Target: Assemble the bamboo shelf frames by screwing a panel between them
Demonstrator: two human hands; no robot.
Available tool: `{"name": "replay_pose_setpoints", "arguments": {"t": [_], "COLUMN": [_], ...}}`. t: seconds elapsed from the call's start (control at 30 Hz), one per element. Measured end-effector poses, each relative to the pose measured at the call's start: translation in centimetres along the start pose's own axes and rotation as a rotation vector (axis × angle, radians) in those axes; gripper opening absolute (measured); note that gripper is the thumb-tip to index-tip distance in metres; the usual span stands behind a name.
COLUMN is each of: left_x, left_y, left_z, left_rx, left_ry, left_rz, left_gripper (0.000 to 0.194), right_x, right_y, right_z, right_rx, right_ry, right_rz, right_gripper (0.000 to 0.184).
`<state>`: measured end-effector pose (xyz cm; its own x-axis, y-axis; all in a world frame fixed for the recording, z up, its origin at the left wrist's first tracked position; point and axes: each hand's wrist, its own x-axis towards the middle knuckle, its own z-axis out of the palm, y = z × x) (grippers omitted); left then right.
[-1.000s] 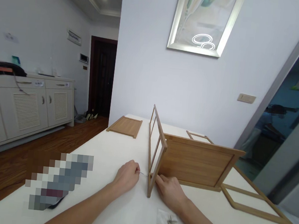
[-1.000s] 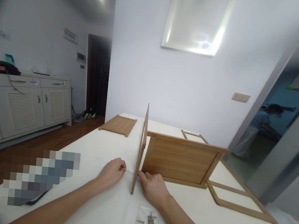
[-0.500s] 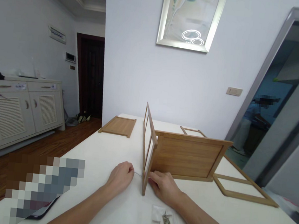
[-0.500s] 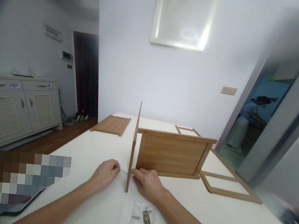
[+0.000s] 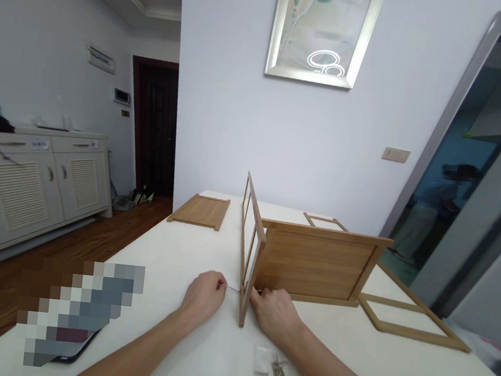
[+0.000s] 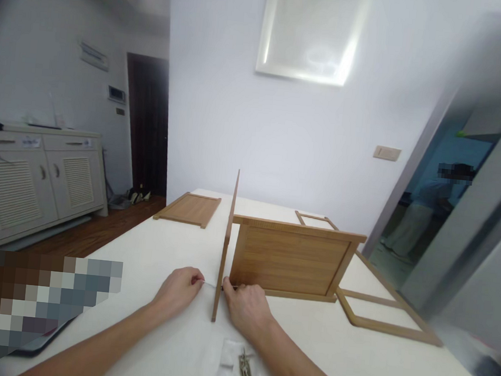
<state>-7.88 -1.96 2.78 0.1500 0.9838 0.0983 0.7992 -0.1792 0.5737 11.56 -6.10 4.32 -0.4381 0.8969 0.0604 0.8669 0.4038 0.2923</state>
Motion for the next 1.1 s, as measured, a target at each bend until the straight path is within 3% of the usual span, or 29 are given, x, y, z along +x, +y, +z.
{"name": "replay_pose_setpoints", "arguments": {"t": [0.77, 1.1], "left_x": [0.5, 0.8], "left_y": [-0.4, -0.6], "left_z": [0.0, 0.2], "left_rx": [-0.049, -0.203], "left_ry": [0.037, 0.013], "left_rz": [-0.053, -0.13], "left_gripper": [0.022, 0.017], "right_x": [1.6, 1.3], "right_y": [0.1, 0.1], "right_z": [0.4, 0.6], "right_rx": [0.055, 0.071], "right_ry": [-0.014, -0.008], "right_rz": [-0.003, 0.011], "right_gripper": [0.041, 0.045]}}
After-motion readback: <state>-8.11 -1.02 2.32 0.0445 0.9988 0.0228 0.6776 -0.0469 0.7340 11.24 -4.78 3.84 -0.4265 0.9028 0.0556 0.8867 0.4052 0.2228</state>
